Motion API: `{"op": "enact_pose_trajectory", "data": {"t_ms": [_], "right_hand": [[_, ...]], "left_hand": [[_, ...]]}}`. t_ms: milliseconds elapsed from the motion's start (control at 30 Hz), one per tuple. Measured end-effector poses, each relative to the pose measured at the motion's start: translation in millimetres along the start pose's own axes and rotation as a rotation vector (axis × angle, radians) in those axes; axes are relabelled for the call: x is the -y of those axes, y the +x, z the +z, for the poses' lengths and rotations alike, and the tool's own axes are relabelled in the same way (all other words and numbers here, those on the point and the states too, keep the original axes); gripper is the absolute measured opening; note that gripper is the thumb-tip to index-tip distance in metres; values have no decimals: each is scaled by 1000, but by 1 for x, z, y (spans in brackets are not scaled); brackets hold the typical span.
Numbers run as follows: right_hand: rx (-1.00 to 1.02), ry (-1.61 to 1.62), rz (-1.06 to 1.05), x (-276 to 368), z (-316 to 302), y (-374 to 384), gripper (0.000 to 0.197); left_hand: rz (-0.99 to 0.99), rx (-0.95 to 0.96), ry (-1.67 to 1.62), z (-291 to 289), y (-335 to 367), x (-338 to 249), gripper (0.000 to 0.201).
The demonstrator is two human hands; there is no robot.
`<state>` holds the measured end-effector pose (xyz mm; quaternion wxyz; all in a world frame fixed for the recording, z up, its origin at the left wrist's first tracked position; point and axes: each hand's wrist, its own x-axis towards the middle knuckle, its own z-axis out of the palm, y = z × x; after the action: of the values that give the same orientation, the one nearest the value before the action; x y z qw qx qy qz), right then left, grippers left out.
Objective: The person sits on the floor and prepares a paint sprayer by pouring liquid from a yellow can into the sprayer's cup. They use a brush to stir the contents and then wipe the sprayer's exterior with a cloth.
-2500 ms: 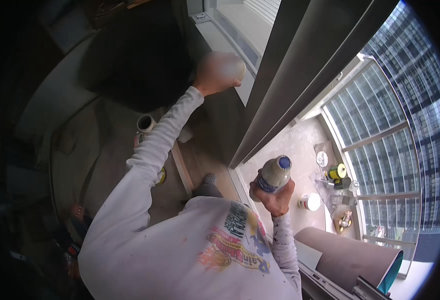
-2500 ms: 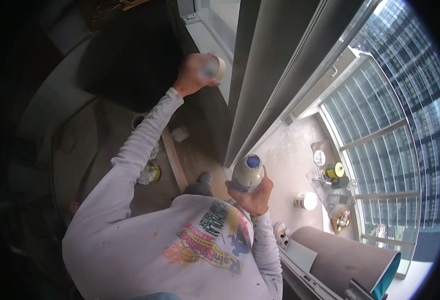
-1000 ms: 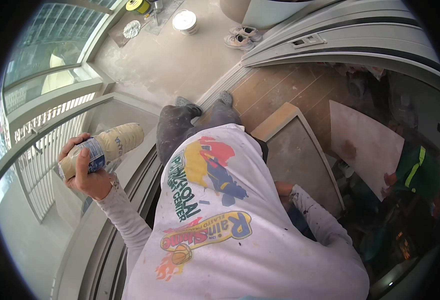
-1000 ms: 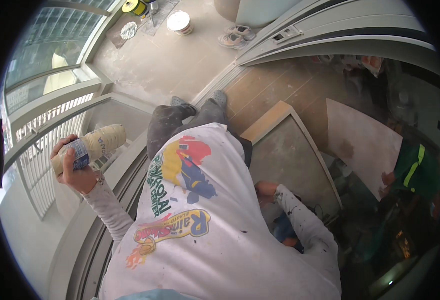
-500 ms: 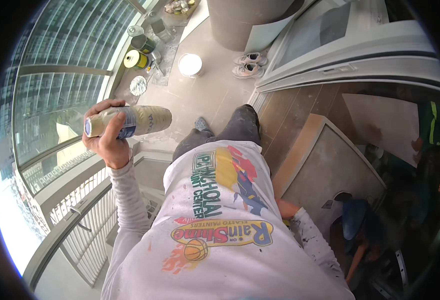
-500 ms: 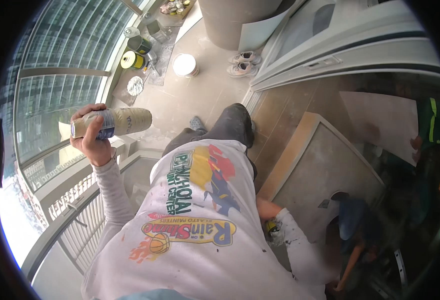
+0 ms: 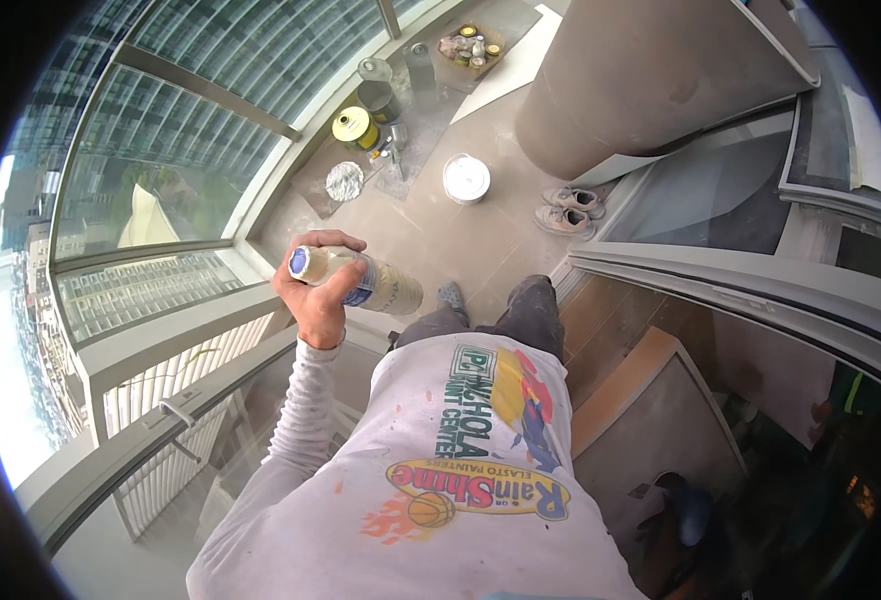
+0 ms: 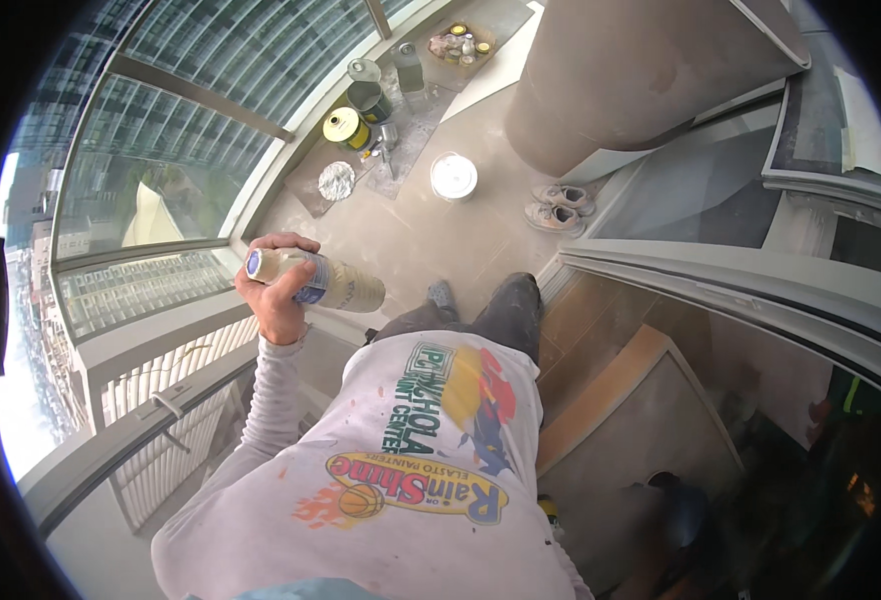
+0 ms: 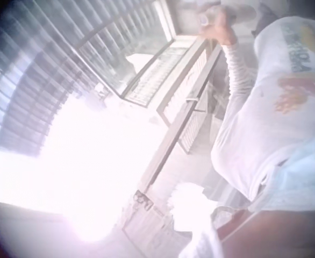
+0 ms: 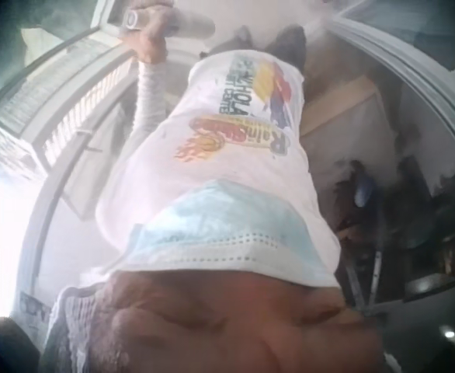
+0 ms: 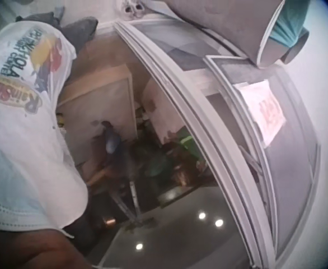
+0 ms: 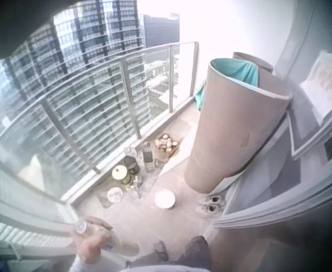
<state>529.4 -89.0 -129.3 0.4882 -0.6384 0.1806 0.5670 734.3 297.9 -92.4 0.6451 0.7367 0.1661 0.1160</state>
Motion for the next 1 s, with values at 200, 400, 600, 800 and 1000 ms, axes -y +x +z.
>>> {"op": "enact_pose_trajectory", "data": {"t_ms": [200, 400, 600, 800, 1000], "right_hand": [[24, -3, 22, 40, -33, 20, 42], [148, 17, 98, 84, -82, 42, 40], [292, -179, 261, 178, -189, 67, 38], [-319, -536, -968, 364, -160, 165, 62], [-145, -405, -1084, 452, -69, 208, 81]], "left_hand": [[-9, -28, -17, 3, 25, 6, 28], [-59, -53, -22, 21, 61, 15, 26], [-32, -105, 20, 54, 111, -5, 29], [87, 7, 72, 89, 148, -15, 29], [-111, -192, -452, 121, 173, -33, 24]]}}
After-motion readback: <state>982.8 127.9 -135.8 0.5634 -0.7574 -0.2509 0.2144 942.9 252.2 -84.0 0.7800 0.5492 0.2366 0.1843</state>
